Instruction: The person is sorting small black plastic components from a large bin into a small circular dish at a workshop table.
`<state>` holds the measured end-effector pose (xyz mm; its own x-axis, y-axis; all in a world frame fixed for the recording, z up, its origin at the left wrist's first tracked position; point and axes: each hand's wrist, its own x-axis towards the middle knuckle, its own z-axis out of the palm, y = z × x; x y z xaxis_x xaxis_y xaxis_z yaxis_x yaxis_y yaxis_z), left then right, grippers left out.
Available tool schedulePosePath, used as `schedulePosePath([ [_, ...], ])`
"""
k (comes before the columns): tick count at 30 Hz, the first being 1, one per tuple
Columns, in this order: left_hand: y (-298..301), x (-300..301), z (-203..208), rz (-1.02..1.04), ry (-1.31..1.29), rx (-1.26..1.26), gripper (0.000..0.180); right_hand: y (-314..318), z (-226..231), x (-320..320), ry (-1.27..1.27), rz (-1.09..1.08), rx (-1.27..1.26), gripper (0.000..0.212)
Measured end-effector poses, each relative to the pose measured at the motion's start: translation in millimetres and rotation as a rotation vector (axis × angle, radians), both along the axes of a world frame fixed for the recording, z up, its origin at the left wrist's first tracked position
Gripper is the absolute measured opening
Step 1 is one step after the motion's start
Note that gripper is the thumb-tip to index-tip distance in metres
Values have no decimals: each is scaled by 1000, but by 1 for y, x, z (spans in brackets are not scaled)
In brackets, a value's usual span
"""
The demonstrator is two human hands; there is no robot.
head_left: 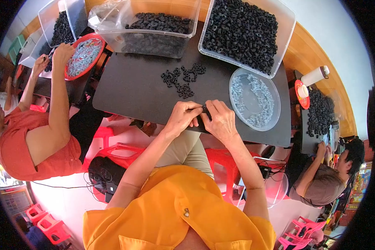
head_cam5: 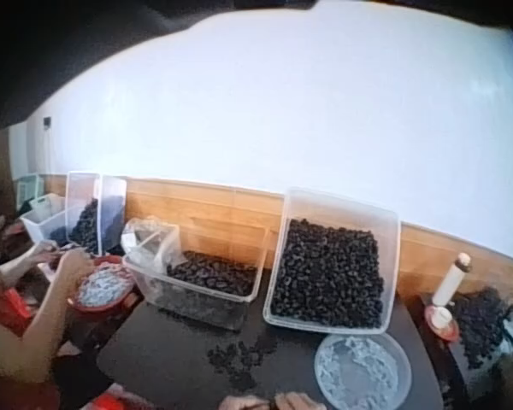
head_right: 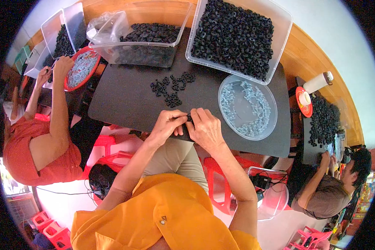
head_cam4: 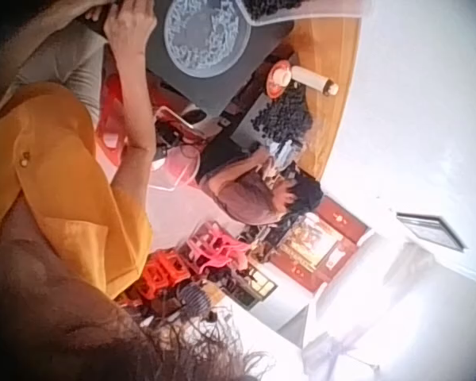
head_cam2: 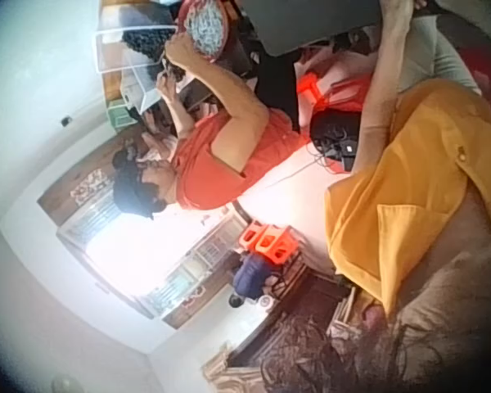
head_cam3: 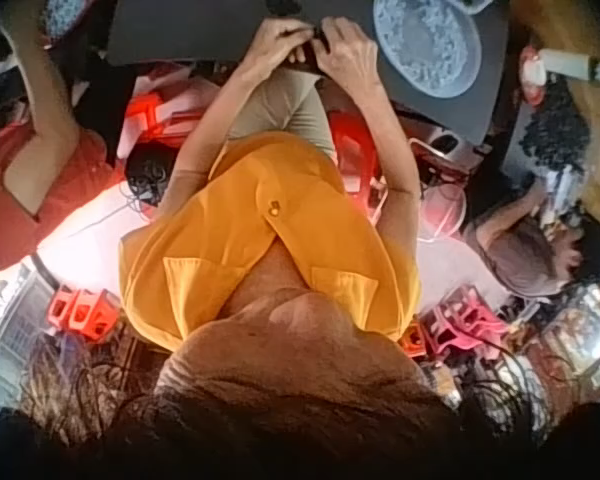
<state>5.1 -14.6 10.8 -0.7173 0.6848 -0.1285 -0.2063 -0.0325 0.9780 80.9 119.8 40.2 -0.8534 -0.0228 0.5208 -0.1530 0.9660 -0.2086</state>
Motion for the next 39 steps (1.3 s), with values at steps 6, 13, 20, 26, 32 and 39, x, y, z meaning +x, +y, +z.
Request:
schedulePosePath([
  [6, -2, 1, 2, -16, 14, -20, 17, 0, -3, 1, -6, 42, 23, 19],
  [13, -7, 0, 11, 46, -71, 28, 21, -11, 9, 4, 79, -70, -111, 58],
  [20, -15, -132, 128, 405, 610, -53, 16, -5, -25, 35, 97, -214, -270, 45],
  [26, -34, -168, 158, 505, 776, -168, 43, -11, -30, 33, 153, -204, -240, 38],
  [32, -45, -24, 182, -325, 382, 360, 58, -9, -40, 36, 158, -253, -178, 26],
  [39, -9, 59, 179, -1131, 146, 1149, 58, -7, -39, 33, 174, -239, -194, 20],
])
